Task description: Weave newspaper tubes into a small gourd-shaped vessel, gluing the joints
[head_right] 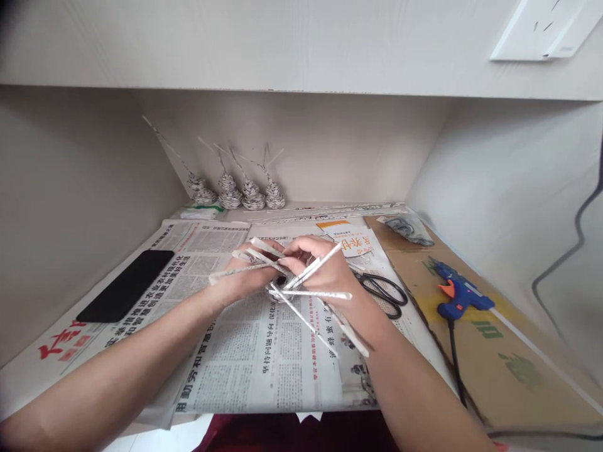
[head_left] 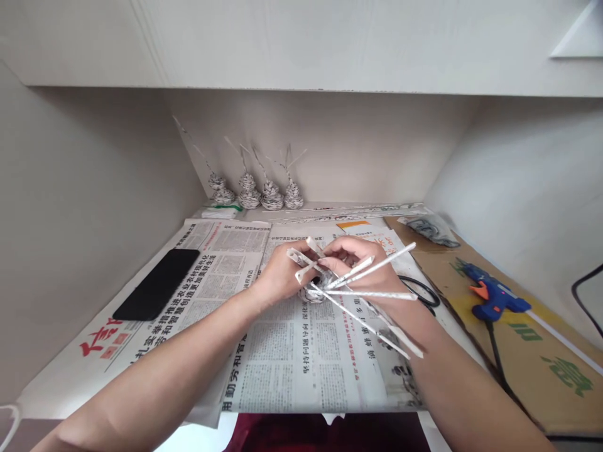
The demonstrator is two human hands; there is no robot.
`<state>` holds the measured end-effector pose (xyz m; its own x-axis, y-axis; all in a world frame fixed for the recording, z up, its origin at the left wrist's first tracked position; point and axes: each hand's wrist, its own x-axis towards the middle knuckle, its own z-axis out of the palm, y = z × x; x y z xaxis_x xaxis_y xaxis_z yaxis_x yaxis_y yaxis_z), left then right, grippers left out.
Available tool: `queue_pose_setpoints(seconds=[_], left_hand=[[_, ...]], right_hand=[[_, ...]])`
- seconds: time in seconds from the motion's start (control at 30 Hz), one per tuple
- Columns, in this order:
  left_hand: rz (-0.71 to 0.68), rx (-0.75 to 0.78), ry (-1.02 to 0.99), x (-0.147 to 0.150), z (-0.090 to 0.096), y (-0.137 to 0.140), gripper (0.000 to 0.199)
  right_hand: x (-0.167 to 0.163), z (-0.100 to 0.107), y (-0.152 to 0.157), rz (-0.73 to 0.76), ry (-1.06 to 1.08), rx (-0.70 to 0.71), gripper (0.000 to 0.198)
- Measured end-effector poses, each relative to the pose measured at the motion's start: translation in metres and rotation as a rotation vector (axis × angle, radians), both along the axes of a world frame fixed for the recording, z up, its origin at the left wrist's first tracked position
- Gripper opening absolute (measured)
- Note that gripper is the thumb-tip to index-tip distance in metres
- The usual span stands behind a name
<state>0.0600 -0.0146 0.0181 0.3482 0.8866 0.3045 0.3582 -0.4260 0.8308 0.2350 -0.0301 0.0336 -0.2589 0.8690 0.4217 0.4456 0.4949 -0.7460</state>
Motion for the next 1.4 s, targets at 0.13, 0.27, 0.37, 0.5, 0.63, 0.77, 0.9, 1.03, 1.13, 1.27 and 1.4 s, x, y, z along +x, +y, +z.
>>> queue_pose_setpoints(seconds=[0.13, 0.27, 0.37, 0.5, 0.63, 0.77, 0.9, 1.03, 1.13, 1.27, 1.4], left_hand=[[0.023, -0.054, -0.041, 0.002, 0.002, -0.001, 0.01], [-0.014, -0.071, -0.073, 0.001, 0.003, 0.001, 0.008], [-0.01, -0.119, -0.078, 0.002, 0.005, 0.0, 0.007], [0.032, -0.174, -0.132, 0.005, 0.004, -0.001, 0.006], [0.059, -0.168, -0.251, 0.007, -0.005, 0.0, 0.011], [0.1, -0.226, -0.329, 0.007, -0.01, 0.003, 0.016], [0.086, -0.223, -0.357, 0.006, -0.012, 0.005, 0.014], [0.079, -0.209, -0.353, 0.006, -0.012, 0.006, 0.013], [0.073, -0.199, -0.335, 0.007, -0.009, 0.004, 0.013], [0.026, -0.161, -0.265, 0.008, -0.005, 0.002, 0.009], [0.037, -0.096, -0.223, 0.007, -0.005, 0.002, 0.008]], right_hand=[[0.009, -0.001, 0.0, 0.02, 0.019, -0.233, 0.025], [0.015, -0.003, -0.002, 0.03, -0.047, -0.342, 0.025], [0.014, -0.003, -0.003, 0.048, -0.028, -0.354, 0.017], [0.013, -0.002, -0.004, 0.064, 0.001, -0.348, 0.007], [0.013, -0.003, -0.002, 0.086, 0.002, -0.333, 0.002], [0.011, -0.007, -0.002, 0.056, -0.073, -0.308, 0.003], [0.009, -0.008, -0.004, 0.017, -0.177, -0.207, 0.009], [0.012, -0.007, -0.003, 0.077, -0.206, -0.224, 0.009], [0.014, -0.005, 0.0, 0.113, -0.211, -0.237, 0.01], [0.016, -0.001, 0.001, 0.145, -0.238, -0.239, 0.011], [0.013, 0.004, -0.002, 0.086, -0.29, -0.182, 0.01]])
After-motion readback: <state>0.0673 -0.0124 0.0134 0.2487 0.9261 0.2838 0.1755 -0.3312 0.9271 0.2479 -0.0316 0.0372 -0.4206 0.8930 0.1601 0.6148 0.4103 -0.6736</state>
